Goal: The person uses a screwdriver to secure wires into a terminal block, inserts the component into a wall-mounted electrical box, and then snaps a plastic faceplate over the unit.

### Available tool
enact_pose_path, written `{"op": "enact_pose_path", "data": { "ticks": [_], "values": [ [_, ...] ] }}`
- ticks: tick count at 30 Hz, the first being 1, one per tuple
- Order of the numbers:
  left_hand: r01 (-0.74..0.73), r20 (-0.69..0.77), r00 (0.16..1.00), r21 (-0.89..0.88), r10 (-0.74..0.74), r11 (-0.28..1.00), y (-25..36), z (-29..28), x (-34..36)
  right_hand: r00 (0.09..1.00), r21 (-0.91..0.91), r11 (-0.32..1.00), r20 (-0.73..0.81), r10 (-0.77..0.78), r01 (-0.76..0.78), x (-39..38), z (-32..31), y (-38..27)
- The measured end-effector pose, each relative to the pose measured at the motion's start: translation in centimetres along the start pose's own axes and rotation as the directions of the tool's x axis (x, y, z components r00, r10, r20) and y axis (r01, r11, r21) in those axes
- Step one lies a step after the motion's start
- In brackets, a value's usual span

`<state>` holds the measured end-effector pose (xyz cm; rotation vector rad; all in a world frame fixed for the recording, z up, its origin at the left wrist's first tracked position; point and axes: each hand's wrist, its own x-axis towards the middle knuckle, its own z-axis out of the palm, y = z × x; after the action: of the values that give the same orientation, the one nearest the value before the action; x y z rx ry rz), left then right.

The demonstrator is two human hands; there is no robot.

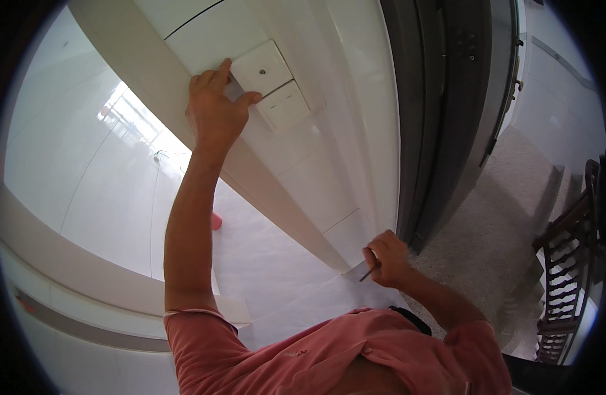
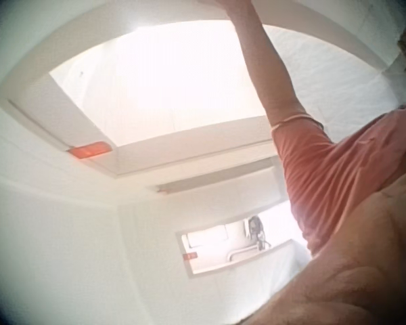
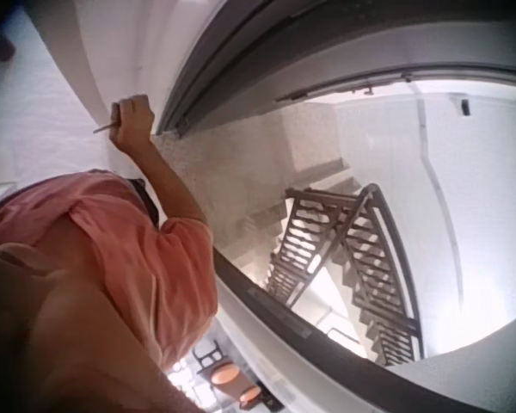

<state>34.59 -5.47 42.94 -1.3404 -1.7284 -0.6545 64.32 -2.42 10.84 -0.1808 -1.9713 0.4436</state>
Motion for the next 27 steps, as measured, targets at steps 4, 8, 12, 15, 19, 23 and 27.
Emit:
{"op": "enact_pose_path", "data": {
  "ticks": [4, 8, 12, 15, 19, 23, 27],
  "values": [
    [-0.007, -0.057, 0.998, 0.056, 0.010, 0.998, 0.8, 1.1, 0.1, 0.996, -0.034, 0.995, -0.003, 0.091, -0.091, -2.5, -0.9, -0.1],
    [0.040, 0.009, 0.999, 0.005, -0.040, 0.999, 0.2, 0.6, 2.0, 0.998, 0.031, 0.998, -0.001, 0.056, -0.056, -1.3, -0.6, -0.2],
    [0.209, 0.129, 0.973, -0.158, -0.190, 0.965, -1.5, 0.1, 3.2, 0.989, -0.020, 0.989, -0.037, 0.143, -0.144, -5.4, 0.5, -0.8],
    [0.294, 0.249, 0.938, -0.195, -0.243, 0.936, -1.9, 0.6, 3.7, 0.976, -0.058, 0.975, -0.043, 0.214, -0.216, -7.8, 0.8, -0.5],
    [0.193, 0.117, 0.978, -0.190, -0.173, 0.963, -2.7, 2.3, 4.1, 0.963, -0.145, 0.952, -0.057, 0.265, -0.270, -9.5, 0.7, -1.7],
    [0.136, 0.129, 0.986, -0.229, -0.108, 0.964, -2.6, 4.2, 4.6, 0.932, -0.195, 0.911, -0.095, 0.351, -0.363, -11.1, 1.5, -3.5],
    [-0.116, -0.019, 0.993, -0.274, 0.116, 0.955, -3.8, 7.3, 2.6, 0.939, -0.270, 0.900, -0.062, 0.339, -0.343, -12.9, 1.6, -6.1]
  ]
}}
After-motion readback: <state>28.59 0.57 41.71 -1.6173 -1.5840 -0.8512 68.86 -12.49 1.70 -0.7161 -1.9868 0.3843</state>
